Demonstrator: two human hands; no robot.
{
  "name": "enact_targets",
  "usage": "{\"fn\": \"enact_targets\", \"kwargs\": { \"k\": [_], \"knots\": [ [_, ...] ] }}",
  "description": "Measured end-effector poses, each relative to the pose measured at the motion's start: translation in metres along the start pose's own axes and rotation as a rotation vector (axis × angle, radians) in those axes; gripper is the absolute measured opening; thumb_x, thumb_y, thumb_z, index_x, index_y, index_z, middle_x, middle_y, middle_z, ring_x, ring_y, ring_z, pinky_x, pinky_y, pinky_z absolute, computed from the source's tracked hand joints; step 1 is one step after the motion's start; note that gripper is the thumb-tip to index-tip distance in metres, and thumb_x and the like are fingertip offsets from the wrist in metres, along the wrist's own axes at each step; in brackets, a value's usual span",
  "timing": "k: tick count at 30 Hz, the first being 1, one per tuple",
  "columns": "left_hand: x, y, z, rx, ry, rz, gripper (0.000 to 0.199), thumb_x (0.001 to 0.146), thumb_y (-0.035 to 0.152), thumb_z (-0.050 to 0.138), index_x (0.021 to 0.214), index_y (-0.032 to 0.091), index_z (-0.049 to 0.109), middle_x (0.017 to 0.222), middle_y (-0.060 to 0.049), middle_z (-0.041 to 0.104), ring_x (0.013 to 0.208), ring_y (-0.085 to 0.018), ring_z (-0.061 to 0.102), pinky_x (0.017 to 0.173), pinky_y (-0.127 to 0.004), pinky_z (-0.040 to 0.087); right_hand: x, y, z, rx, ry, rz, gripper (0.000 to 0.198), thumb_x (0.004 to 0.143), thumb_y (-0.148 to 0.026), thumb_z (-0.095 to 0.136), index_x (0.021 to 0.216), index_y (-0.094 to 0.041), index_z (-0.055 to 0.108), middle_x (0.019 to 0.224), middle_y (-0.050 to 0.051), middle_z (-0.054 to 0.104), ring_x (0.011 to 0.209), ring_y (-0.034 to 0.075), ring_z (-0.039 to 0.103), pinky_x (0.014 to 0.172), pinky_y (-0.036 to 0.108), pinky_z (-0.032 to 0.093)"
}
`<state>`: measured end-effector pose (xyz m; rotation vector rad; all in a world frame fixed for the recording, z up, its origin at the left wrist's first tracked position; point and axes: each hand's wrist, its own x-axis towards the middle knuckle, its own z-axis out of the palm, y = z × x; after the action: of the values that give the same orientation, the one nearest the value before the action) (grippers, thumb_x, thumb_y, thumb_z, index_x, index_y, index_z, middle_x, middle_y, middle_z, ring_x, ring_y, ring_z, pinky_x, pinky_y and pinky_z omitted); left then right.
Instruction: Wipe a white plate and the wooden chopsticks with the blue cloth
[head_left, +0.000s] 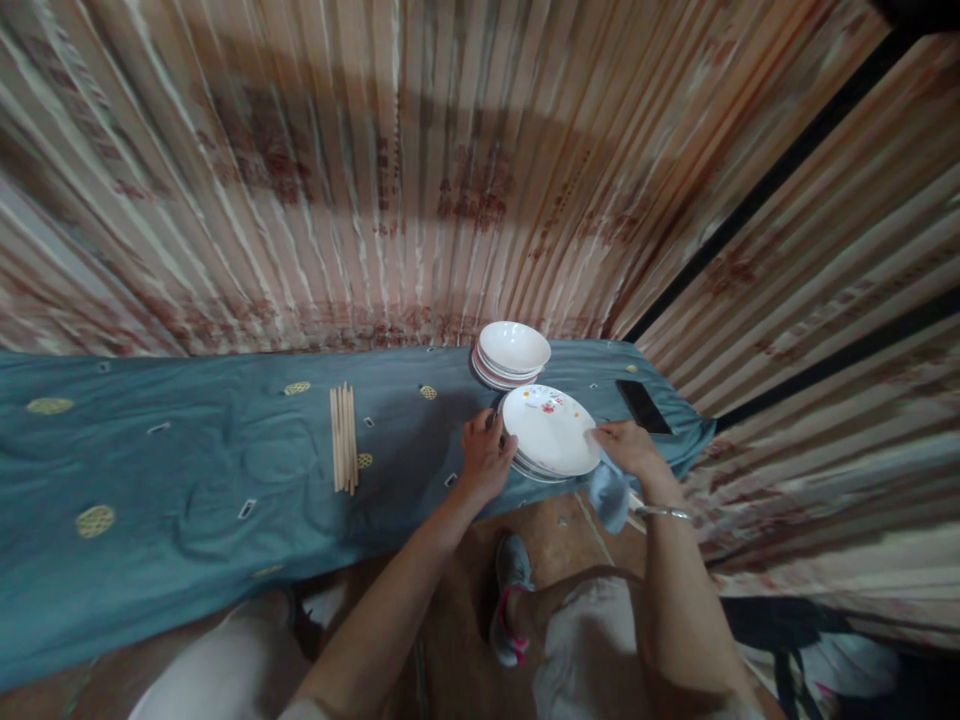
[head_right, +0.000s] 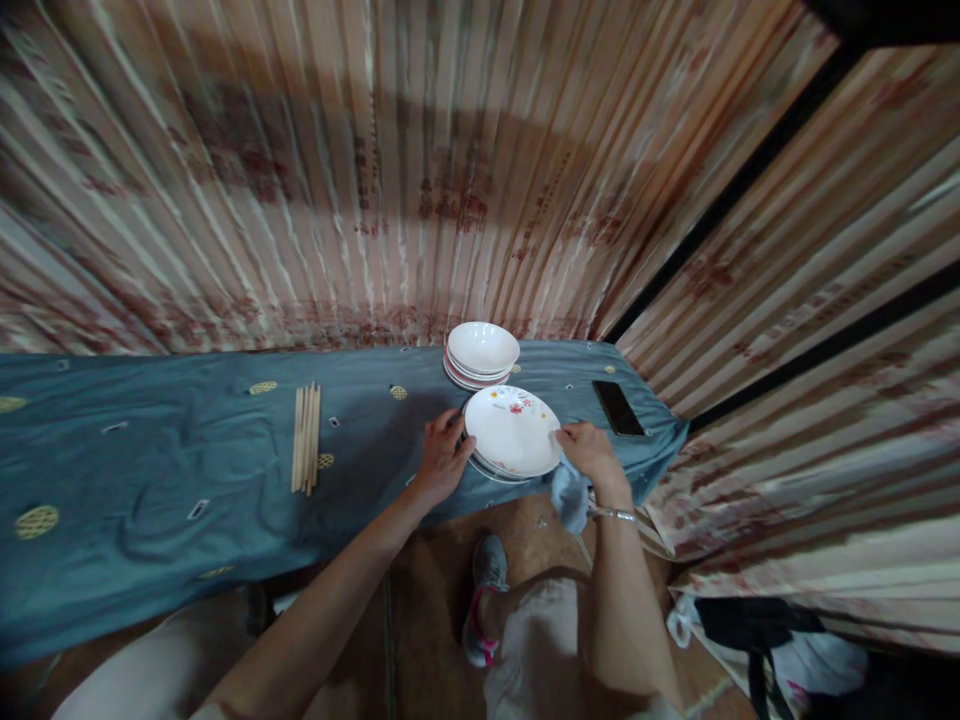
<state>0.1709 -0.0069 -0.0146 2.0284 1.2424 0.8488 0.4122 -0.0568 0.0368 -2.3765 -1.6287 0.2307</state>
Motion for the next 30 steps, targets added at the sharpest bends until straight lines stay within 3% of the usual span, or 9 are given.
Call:
{"fn": "enact_targets", "kwargs": {
  "k": [4,9,18,22,25,28,30],
  "knots": [
    [-0.002,-0.001,0.005,-0.002,-0.002,-0.027,0.045,0.087,0.031,0.039,0.128,0.013,0.048,0.14,-0.017,0.038,0.121,-0.029,0.036,0.101,-0.046,0.029,-0.001,-0.011,-0.003,-0.223,-0.096,0.009,0.032,0.087,-0.027,0.043,0.084,-0.016,0.073,0.087,0.013,0.072,0.085,0.024,0.067,0.065,0.026,0.043],
    [-0.003,-0.002,0.01,-0.011,0.011,-0.057,0.047,0.089,0.03,0.035,0.131,0.013,0.044,0.143,-0.017,0.035,0.122,-0.031,0.036,0.1,-0.048,0.03,-0.002,-0.018,-0.002,-0.356,-0.118,-0.014,0.037,0.089,-0.025,0.038,0.085,-0.013,0.072,0.091,0.017,0.071,0.089,0.026,0.066,0.07,0.028,0.043],
    [-0.005,0.0,0.013,-0.01,0.005,-0.095,0.05,0.089,0.03,0.033,0.135,0.012,0.039,0.145,-0.018,0.034,0.125,-0.032,0.034,0.101,-0.049,0.028,-0.002,-0.022,0.003,-0.361,-0.109,0.008,0.036,0.088,-0.027,0.04,0.086,-0.013,0.073,0.091,0.02,0.07,0.089,0.028,0.067,0.074,0.031,0.046],
    [-0.005,0.002,0.013,-0.071,0.003,-0.111,0.055,0.087,0.029,0.036,0.139,0.012,0.032,0.145,-0.019,0.033,0.127,-0.032,0.034,0.101,-0.05,0.028,-0.011,-0.023,-0.013,-0.337,-0.057,0.045,0.03,0.086,-0.029,0.046,0.085,-0.014,0.072,0.089,0.019,0.071,0.086,0.027,0.067,0.072,0.031,0.046],
    [-0.007,0.002,0.013,-0.142,0.021,-0.138,0.06,0.086,0.03,0.039,0.141,0.008,0.026,0.144,-0.022,0.033,0.129,-0.034,0.032,0.103,-0.052,0.025,-0.028,-0.038,-0.038,-0.197,0.113,-0.005,0.028,0.085,-0.033,0.049,0.087,-0.017,0.071,0.087,0.014,0.071,0.083,0.027,0.066,0.071,0.031,0.046],
    [-0.015,-0.004,0.004,-0.206,0.091,-0.096,0.057,0.087,0.033,0.041,0.138,0.011,0.031,0.143,-0.021,0.037,0.13,-0.031,0.034,0.105,-0.049,0.024,-0.05,-0.077,-0.052,0.234,0.175,-0.292,0.03,0.086,-0.04,0.048,0.094,-0.02,0.07,0.093,0.008,0.071,0.085,0.022,0.065,0.075,0.029,0.047],
    [-0.023,-0.016,-0.013,-0.19,0.135,-0.057,0.053,0.085,0.032,0.046,0.134,0.015,0.038,0.138,-0.017,0.044,0.126,-0.029,0.038,0.103,-0.046,0.028,-0.062,-0.111,-0.045,0.493,0.162,-0.39,0.032,0.086,-0.043,0.049,0.096,-0.02,0.069,0.09,0.006,0.071,0.08,0.02,0.064,0.073,0.028,0.048]
  ]
}}
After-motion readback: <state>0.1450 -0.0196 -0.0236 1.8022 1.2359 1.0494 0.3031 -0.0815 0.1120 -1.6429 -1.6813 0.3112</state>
